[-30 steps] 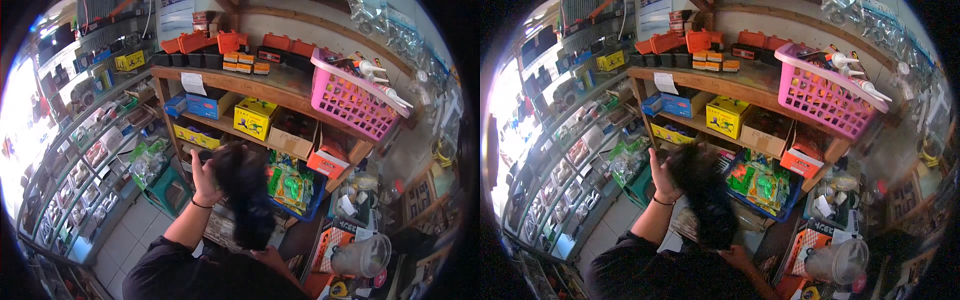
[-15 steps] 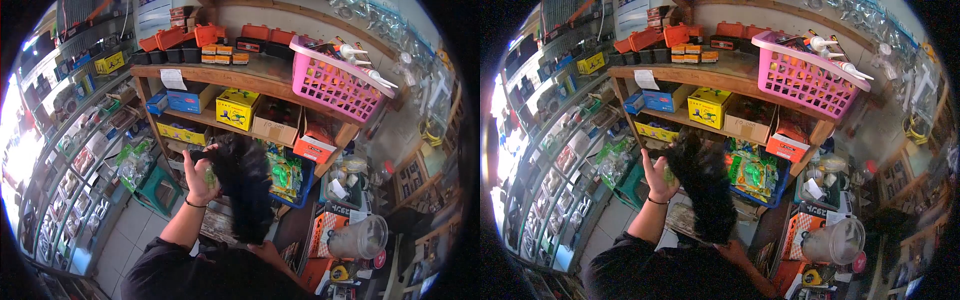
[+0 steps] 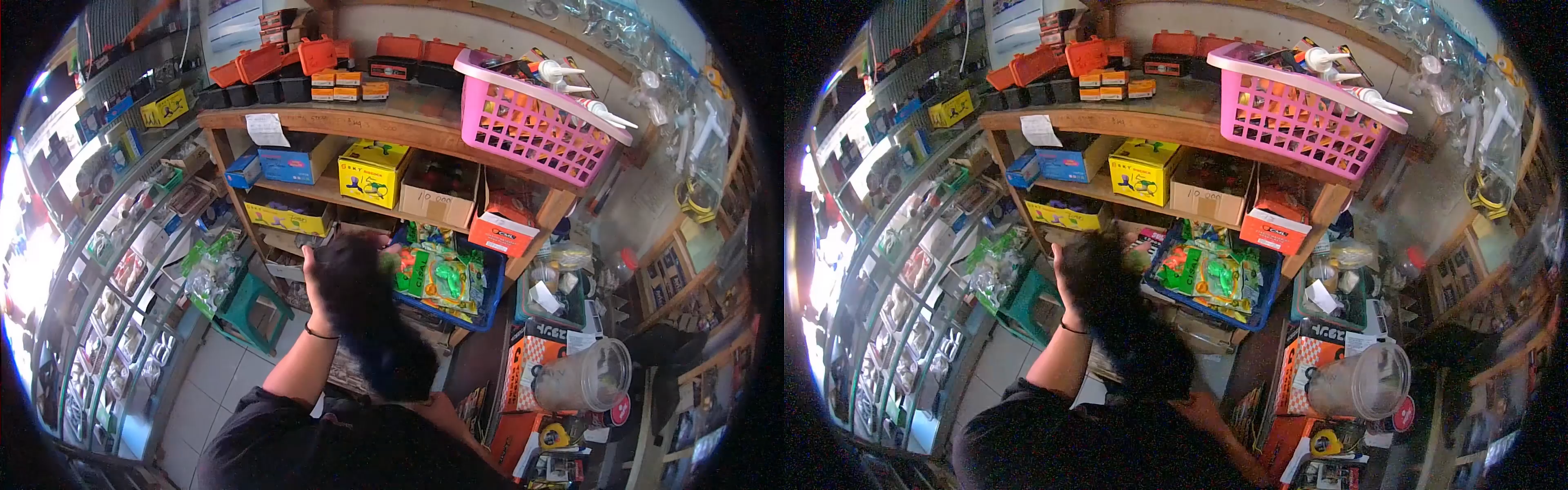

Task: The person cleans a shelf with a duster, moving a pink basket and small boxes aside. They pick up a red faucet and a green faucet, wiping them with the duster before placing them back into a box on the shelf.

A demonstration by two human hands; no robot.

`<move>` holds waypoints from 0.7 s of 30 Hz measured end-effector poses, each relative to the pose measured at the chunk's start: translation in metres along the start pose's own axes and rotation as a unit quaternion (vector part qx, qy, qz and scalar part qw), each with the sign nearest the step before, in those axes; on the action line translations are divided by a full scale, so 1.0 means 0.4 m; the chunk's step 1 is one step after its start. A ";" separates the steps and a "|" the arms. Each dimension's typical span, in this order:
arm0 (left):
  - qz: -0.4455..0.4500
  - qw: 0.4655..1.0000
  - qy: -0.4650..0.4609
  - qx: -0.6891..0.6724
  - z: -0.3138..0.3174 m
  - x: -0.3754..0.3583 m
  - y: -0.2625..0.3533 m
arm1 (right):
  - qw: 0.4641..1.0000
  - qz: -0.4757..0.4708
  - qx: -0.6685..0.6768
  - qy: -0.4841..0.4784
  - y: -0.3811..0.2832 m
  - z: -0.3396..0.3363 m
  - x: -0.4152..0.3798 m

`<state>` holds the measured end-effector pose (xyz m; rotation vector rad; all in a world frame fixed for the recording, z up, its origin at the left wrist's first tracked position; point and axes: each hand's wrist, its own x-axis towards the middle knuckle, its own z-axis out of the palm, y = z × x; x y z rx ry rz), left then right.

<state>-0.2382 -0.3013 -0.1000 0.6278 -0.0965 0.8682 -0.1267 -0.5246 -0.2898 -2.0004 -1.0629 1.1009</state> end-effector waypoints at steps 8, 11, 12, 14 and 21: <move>-0.011 1.000 0.008 0.012 -0.011 0.001 0.009 | 0.995 -0.082 -0.038 0.038 0.047 0.017 0.033; 0.001 0.995 -0.075 -0.073 -0.126 0.009 0.010 | 1.000 -0.022 0.004 0.021 -0.018 -0.009 0.018; -0.010 0.995 -0.060 -0.085 -0.146 0.003 0.016 | 1.000 0.004 0.000 0.007 -0.047 -0.019 0.005; 0.037 0.990 0.130 0.027 -0.018 -0.005 0.018 | 1.000 -0.023 -0.017 -0.006 -0.028 -0.017 0.006; 0.005 1.000 0.019 -0.009 -0.107 -0.005 0.017 | 0.996 0.046 -0.033 -0.064 -0.028 -0.018 0.021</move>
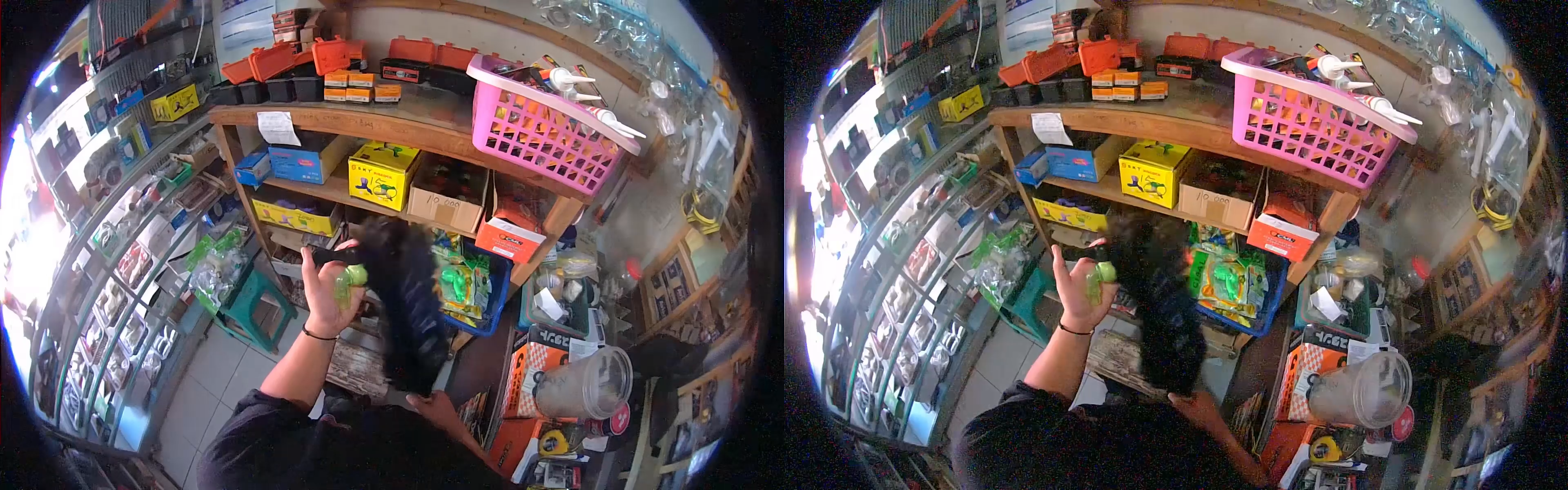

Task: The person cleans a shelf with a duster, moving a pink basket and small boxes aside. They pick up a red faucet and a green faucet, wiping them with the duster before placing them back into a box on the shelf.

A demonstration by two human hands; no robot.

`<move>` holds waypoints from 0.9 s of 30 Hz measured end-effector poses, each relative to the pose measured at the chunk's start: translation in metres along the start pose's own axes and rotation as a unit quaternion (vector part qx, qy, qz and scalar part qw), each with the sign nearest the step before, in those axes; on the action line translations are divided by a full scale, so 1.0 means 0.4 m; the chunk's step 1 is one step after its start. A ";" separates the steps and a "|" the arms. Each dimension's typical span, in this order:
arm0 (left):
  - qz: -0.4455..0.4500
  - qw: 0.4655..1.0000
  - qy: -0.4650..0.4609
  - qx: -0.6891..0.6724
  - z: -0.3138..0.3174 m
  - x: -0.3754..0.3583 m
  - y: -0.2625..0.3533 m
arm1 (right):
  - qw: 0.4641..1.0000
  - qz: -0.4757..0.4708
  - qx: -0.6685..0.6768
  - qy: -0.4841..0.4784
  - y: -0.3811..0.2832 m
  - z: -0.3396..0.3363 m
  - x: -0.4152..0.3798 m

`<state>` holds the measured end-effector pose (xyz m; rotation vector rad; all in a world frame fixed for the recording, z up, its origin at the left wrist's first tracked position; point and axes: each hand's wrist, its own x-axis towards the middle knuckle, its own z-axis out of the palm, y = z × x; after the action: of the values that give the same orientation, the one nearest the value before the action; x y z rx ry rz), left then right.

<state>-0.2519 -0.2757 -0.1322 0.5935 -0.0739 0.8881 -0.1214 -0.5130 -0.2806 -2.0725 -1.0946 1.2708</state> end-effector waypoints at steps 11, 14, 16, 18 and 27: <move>-0.014 0.998 -0.061 -0.025 0.036 0.003 -0.015 | 0.993 -0.083 0.039 0.072 0.005 0.000 -0.025; 0.004 0.992 0.118 -0.033 0.059 -0.008 -0.012 | 0.996 -0.059 0.023 0.065 0.019 0.003 -0.015; -0.074 0.951 -0.184 -0.239 -0.008 0.004 -0.015 | 0.996 -0.034 0.038 0.069 0.009 -0.002 -0.015; -0.039 0.987 -0.083 -0.134 -0.015 0.001 -0.017 | 0.999 -0.027 0.012 0.043 -0.011 -0.012 -0.032; -0.038 0.989 -0.074 -0.121 0.013 -0.002 -0.005 | 0.998 -0.024 0.035 0.056 0.035 0.008 0.008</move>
<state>-0.2500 -0.2802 -0.1290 0.4314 -0.2867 0.7471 -0.1180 -0.5182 -0.2938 -2.0277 -1.0291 1.1391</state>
